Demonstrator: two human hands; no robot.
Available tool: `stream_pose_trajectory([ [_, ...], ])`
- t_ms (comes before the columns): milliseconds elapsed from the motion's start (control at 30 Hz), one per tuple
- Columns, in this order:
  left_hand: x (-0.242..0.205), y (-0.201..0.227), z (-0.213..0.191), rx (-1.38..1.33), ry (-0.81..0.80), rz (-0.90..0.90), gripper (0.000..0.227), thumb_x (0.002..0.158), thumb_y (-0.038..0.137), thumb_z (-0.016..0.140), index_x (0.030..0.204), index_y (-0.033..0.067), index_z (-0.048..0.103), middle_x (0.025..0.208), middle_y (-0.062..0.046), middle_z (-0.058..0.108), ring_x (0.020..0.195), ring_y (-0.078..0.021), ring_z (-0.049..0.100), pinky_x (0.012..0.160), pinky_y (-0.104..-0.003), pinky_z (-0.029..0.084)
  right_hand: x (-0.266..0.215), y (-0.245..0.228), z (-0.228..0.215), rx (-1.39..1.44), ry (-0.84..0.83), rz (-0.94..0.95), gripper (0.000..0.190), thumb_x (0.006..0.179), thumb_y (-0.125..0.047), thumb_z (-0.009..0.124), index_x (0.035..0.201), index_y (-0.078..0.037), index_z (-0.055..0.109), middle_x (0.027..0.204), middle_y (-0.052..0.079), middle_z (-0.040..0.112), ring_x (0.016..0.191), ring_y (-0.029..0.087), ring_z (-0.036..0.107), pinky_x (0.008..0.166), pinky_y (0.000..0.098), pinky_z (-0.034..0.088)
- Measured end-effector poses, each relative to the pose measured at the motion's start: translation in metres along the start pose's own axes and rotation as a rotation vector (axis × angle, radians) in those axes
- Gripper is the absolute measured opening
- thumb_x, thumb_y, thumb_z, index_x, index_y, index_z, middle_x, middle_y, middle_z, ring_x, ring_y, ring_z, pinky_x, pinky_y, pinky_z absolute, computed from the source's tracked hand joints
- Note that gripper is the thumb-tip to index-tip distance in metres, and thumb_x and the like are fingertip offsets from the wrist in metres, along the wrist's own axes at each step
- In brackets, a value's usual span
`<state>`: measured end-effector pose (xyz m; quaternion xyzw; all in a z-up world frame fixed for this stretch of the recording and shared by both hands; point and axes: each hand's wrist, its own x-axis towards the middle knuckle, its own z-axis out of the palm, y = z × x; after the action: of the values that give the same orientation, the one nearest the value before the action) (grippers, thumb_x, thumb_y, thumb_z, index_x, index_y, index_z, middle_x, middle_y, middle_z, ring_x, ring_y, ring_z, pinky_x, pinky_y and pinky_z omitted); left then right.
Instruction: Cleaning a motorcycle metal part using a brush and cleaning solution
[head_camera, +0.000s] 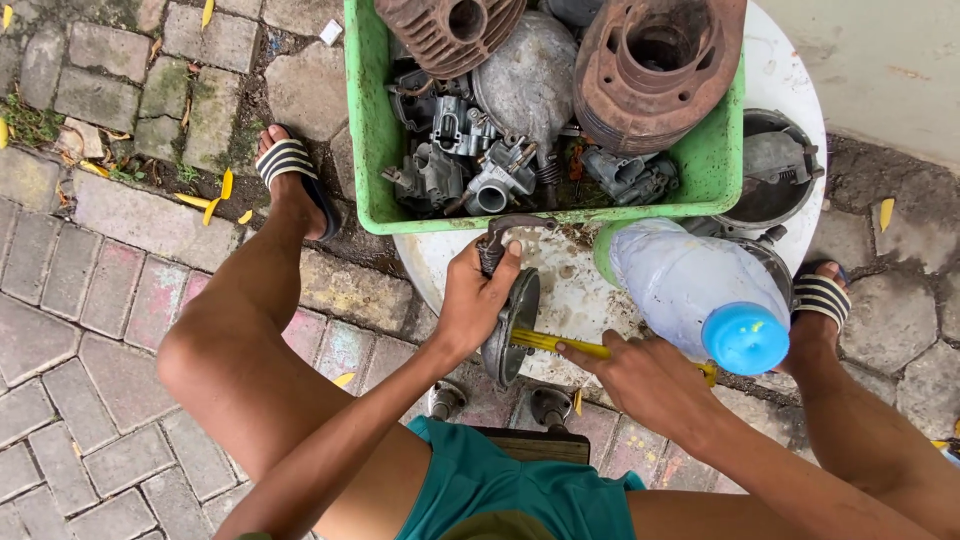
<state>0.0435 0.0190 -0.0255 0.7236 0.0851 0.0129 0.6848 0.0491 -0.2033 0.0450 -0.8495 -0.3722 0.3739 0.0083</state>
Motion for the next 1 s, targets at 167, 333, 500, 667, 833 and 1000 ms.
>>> stream_pose_trajectory([
  [167, -0.007, -0.042, 0.004, -0.172, 0.012, -0.165, 0.041, 0.106, 0.030, 0.062, 0.072, 0.0063, 0.060, 0.053, -0.009, 0.059, 0.051, -0.0073, 0.049, 0.051, -0.023, 0.040, -0.003, 0.007, -0.009, 0.140, 0.032, 0.067, 0.054, 0.094, -0.005, 0.049, 0.142, -0.030, 0.059, 0.114, 0.027, 0.065, 0.077, 0.028, 0.079, 0.064, 0.0364, 0.065],
  [333, 0.007, -0.053, -0.005, -0.110, -0.027, -0.217, 0.044, 0.103, 0.031, 0.065, 0.067, 0.0060, 0.063, 0.053, -0.006, 0.058, 0.055, -0.0062, 0.047, 0.052, -0.021, 0.040, -0.003, -0.002, -0.013, 0.086, -0.075, 0.111, 0.051, 0.097, -0.006, 0.049, 0.143, -0.028, 0.056, 0.116, 0.026, 0.064, 0.078, 0.023, 0.077, 0.059, 0.0292, 0.065],
  [500, 0.006, -0.049, 0.003, -0.123, -0.025, -0.222, 0.044, 0.103, 0.030, 0.066, 0.065, 0.0060, 0.064, 0.053, -0.006, 0.058, 0.055, -0.0053, 0.047, 0.052, -0.020, 0.039, 0.004, -0.002, 0.001, -0.267, 0.013, 0.108, 0.055, 0.097, -0.006, 0.050, 0.147, -0.028, 0.049, 0.117, 0.022, 0.065, 0.078, 0.018, 0.076, 0.052, 0.0262, 0.063],
  [667, 0.005, -0.017, 0.002, -0.083, -0.139, -0.213, 0.041, 0.106, 0.030, 0.054, 0.069, 0.0202, 0.040, 0.059, 0.007, 0.037, 0.054, -0.0077, 0.036, 0.052, -0.028, 0.030, 0.011, 0.001, 0.033, 0.111, -0.089, 0.325, 0.067, 0.096, -0.007, 0.050, 0.149, -0.046, 0.043, 0.099, 0.006, 0.057, 0.061, 0.028, 0.060, 0.033, 0.0489, 0.039],
  [833, 0.000, -0.040, 0.009, -0.109, -0.019, -0.221, 0.042, 0.105, 0.030, 0.062, 0.072, 0.0031, 0.063, 0.058, -0.011, 0.061, 0.060, -0.0095, 0.050, 0.057, -0.025, 0.043, -0.003, -0.011, 0.006, -0.242, -0.044, 0.137, 0.050, 0.099, -0.008, 0.050, 0.144, -0.028, 0.053, 0.109, 0.021, 0.071, 0.077, 0.019, 0.075, 0.055, 0.0262, 0.061],
  [1000, -0.003, -0.014, 0.008, -0.073, -0.021, -0.245, 0.041, 0.105, 0.030, 0.061, 0.075, 0.0028, 0.062, 0.062, -0.010, 0.061, 0.062, -0.0107, 0.050, 0.059, -0.027, 0.045, -0.011, -0.012, -0.002, 0.049, -0.076, 0.222, 0.044, 0.099, -0.012, 0.047, 0.138, -0.028, 0.060, 0.106, 0.022, 0.073, 0.074, 0.022, 0.078, 0.055, 0.0295, 0.064],
])
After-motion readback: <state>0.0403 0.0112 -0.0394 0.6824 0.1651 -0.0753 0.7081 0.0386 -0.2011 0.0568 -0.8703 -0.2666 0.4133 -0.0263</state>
